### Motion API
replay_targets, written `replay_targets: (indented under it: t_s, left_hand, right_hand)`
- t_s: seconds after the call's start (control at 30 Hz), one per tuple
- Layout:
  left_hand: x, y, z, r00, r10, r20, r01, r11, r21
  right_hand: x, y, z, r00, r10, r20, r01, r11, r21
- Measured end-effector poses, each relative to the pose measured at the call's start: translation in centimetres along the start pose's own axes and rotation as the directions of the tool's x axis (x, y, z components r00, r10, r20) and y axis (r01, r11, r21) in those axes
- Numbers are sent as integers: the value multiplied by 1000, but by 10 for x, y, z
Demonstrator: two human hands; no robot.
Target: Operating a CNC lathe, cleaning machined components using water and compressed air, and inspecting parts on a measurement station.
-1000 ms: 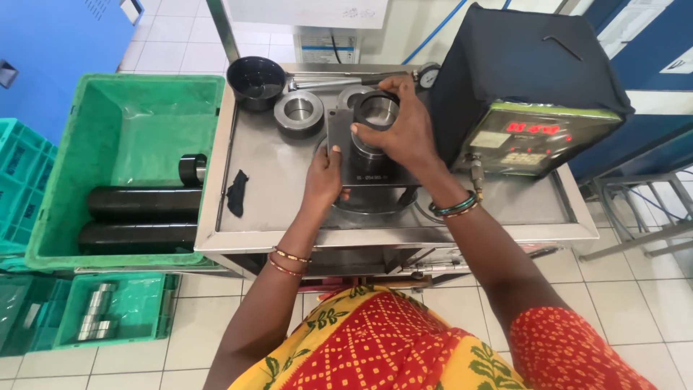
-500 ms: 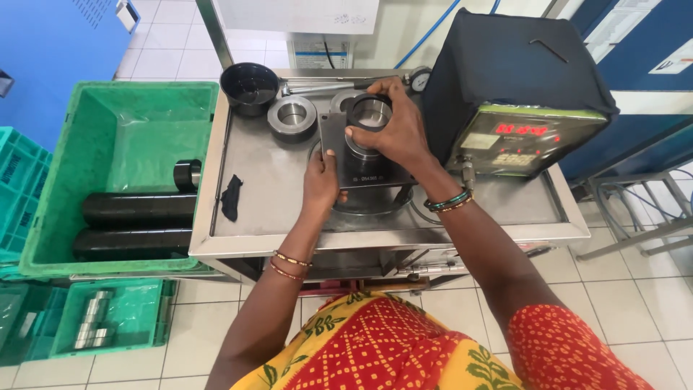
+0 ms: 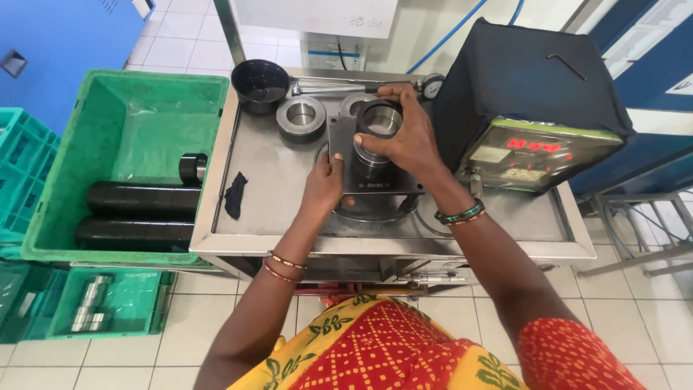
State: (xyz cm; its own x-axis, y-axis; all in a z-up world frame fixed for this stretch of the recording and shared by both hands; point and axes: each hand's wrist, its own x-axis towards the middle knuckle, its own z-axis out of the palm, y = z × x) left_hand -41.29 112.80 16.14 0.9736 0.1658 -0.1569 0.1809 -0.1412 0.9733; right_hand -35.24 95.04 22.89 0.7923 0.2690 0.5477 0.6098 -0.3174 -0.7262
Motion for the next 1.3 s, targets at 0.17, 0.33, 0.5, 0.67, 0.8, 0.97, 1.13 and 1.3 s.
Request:
replay_targets:
  t_s: [0.17,0.33,0.5,0.67,0.8,0.97,1.13,1.3]
  left_hand:
    - [30,7,-7,577,788,-214,-593,584,554]
    - [51,101,-7,982,91,165,-124,971,202]
    - [75,106,4,882,-211,421,56,935,350]
    - [60,131,5,933,-113,343,-54,895,444]
    - [65,125,-1,711,646,279,-653,458,603]
    - [45,121,-8,457,854,250,-767,237,596]
    - [45,106,-11,198,948,251,-823,22,568]
    - [19,101,-27,458,884,92,-801,365,476]
  right_hand:
    - [18,30,-25,952,181,246,-216,969,123]
    - [49,27,-45,627,623,467,-586,773,-244]
    - [65,39,-42,483,635,602,-665,714,-220]
    - [68,25,-45,659,574,486,-513,815,-267]
    - [70,-15,-65,802,366,473,-369,925,-90]
    - [55,-15,-58,736,305,604,-630,635,448]
    - [39,-1,-40,814,269,515,-560,598,573]
    - [21,-10,-25,984,115,137,-147,955,256]
